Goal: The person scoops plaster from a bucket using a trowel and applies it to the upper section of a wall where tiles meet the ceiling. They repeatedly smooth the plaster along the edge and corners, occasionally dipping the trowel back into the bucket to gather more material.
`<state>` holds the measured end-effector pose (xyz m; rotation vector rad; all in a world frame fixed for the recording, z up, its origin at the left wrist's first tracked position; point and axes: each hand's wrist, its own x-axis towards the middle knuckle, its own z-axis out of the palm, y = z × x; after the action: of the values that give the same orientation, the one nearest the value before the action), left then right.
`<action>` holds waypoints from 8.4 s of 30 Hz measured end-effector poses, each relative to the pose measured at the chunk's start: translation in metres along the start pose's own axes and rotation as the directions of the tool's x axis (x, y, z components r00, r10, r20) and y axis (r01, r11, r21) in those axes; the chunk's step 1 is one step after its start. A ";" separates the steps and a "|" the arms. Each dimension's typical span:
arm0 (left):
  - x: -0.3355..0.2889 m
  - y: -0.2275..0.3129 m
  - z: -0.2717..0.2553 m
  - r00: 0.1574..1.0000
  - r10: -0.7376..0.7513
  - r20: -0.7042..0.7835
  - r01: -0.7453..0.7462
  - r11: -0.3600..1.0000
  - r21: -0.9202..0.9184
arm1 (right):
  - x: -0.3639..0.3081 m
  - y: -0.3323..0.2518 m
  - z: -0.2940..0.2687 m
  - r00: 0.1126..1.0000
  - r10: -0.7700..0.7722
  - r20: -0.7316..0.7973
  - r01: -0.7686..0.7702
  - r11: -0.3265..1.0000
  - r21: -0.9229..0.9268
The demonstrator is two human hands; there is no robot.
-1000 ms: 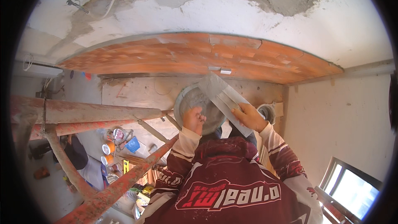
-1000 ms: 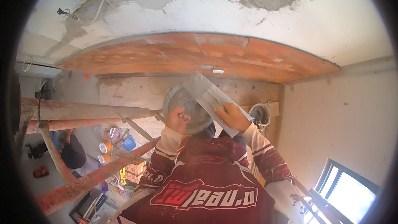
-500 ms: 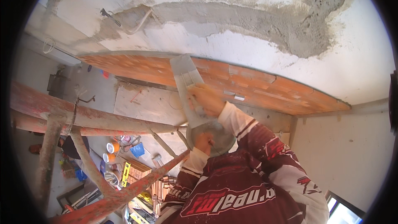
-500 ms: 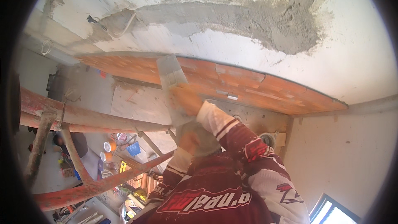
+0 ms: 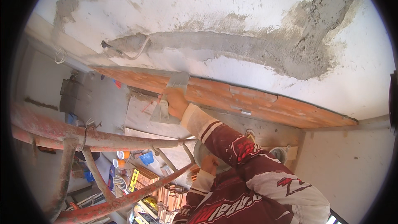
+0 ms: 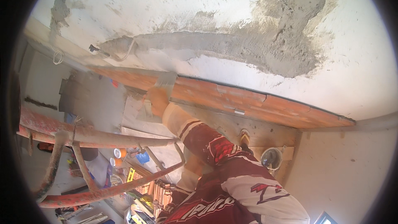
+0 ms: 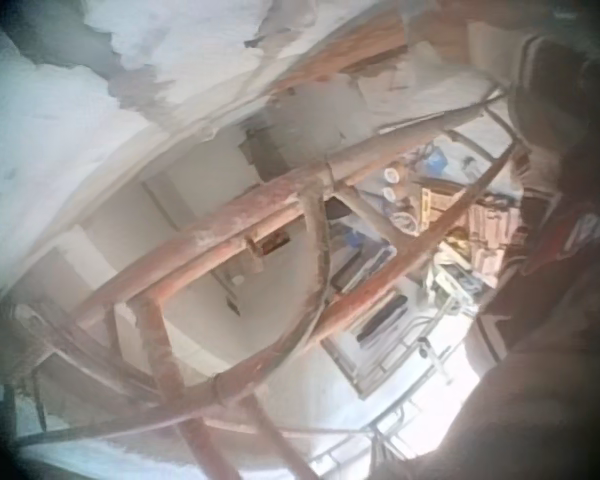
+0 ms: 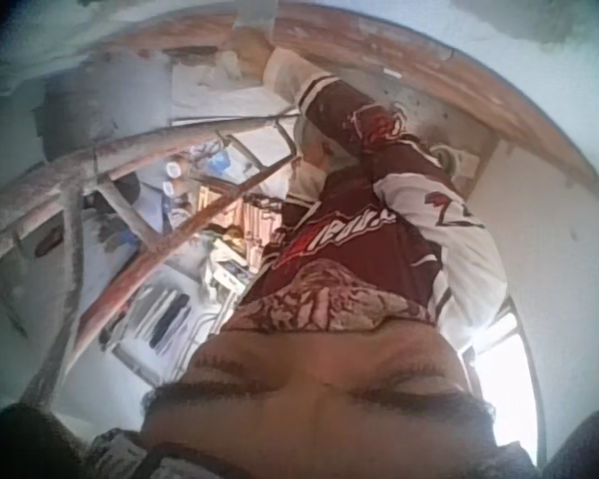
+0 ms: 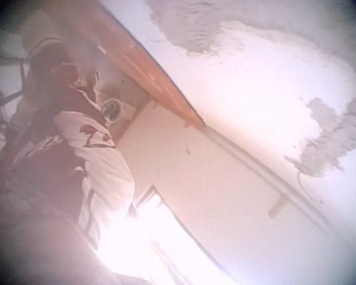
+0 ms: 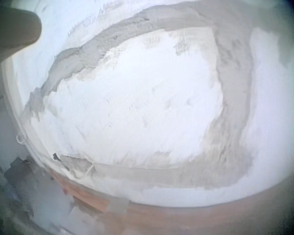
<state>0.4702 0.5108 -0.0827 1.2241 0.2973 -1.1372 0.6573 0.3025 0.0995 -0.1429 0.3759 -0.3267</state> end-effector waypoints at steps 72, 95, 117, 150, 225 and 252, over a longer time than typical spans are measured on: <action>-0.015 -0.026 0.001 0.999 0.004 -0.047 -0.005 0.999 -0.034 | -0.087 -0.138 0.027 0.959 -0.148 -0.242 0.229 0.907 0.354; -0.002 -0.023 0.014 1.000 -0.013 -0.027 0.012 0.999 -0.046 | -0.106 -0.143 0.000 0.952 -0.218 -0.216 0.281 0.902 0.328; -0.012 -0.041 -0.013 0.965 0.224 0.137 -0.212 0.972 -0.098 | -0.042 -0.106 0.049 0.977 -0.106 -0.185 0.164 0.928 0.335; -0.041 -0.053 -0.013 0.901 0.420 0.105 -0.424 0.808 0.409 | 0.002 -0.078 0.067 0.999 -0.041 -0.036 0.051 0.921 0.385; -0.051 -0.008 0.067 0.788 0.539 0.299 -0.364 0.016 0.931 | -0.237 -0.266 -0.199 0.930 0.353 -0.107 -0.083 -0.083 -0.993; -0.038 -0.033 0.089 0.980 0.158 -0.120 -0.166 0.984 -0.064 | -0.233 -0.175 -0.279 0.898 0.435 -0.066 0.284 -0.687 -0.669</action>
<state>0.3928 0.4581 -0.0405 1.2275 0.3172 -0.9100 0.2961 0.1964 -0.0443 -2.4084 0.0744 0.6162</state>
